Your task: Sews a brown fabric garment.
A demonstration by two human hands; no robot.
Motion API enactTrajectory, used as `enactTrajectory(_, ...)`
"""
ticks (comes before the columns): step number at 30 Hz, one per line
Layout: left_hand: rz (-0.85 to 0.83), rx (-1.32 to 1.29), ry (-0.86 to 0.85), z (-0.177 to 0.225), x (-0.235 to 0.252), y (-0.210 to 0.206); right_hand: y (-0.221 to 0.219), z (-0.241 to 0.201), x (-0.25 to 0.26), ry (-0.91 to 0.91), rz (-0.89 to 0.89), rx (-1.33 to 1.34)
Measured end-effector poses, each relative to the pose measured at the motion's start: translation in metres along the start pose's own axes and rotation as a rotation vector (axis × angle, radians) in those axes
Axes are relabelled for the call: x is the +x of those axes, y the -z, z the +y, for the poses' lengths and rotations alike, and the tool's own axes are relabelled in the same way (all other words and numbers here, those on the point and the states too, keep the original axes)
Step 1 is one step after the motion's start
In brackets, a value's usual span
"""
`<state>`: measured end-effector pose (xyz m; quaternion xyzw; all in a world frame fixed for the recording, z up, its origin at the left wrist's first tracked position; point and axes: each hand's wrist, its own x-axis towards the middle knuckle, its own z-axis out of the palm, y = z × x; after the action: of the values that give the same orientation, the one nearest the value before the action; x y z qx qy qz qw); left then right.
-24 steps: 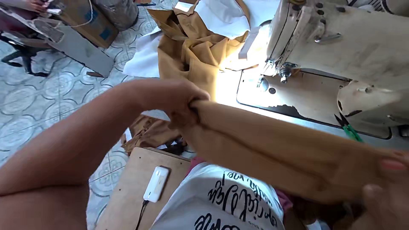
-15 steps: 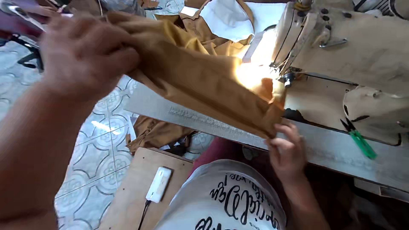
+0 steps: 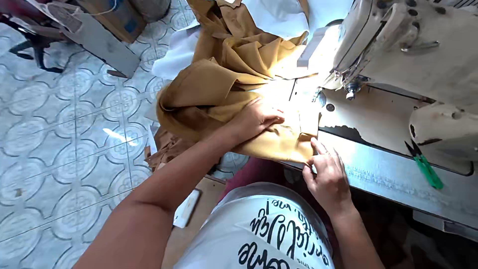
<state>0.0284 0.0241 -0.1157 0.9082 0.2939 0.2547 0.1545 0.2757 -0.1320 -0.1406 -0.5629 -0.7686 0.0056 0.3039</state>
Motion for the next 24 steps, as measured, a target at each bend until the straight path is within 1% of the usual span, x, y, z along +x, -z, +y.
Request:
enactTrajectory(3,-0.018,-0.004,0.096,-0.007,-0.011,0.005,-0.001,-0.001,0.005,-0.002,-0.045,-0.028)
enactTrajectory(7,-0.023,0.055,0.111,0.000,-0.019,0.020,-0.005,-0.007,0.015,0.004,-0.069,-0.033)
enactTrajectory(8,-0.017,0.067,0.090,0.009,-0.016,0.024,-0.005,-0.007,0.016,0.005,-0.070,-0.031)
enactTrajectory(10,0.040,0.047,-0.013,0.029,-0.002,0.024,-0.005,-0.006,0.018,0.009,-0.071,-0.015)
enactTrajectory(12,-0.001,-0.016,-0.104,0.039,0.016,0.016,-0.005,-0.007,0.016,0.030,-0.054,-0.015)
enactTrajectory(14,-0.060,-0.115,-0.179,0.029,0.034,0.000,-0.004,-0.010,0.014,0.087,0.006,-0.047)
enactTrajectory(16,-0.095,-0.181,-0.219,0.014,0.045,-0.012,-0.001,-0.012,0.012,0.156,0.037,-0.076)
enactTrajectory(18,-0.125,-0.178,-0.253,0.005,0.049,-0.017,0.002,-0.010,0.009,0.201,0.037,-0.070)
enactTrajectory(21,-0.144,-0.139,-0.325,-0.004,0.050,-0.020,0.004,-0.004,0.007,0.213,0.030,-0.045)
enactTrajectory(24,-0.213,-0.045,-0.347,-0.003,0.052,-0.017,0.006,0.002,0.005,0.212,0.023,-0.037)
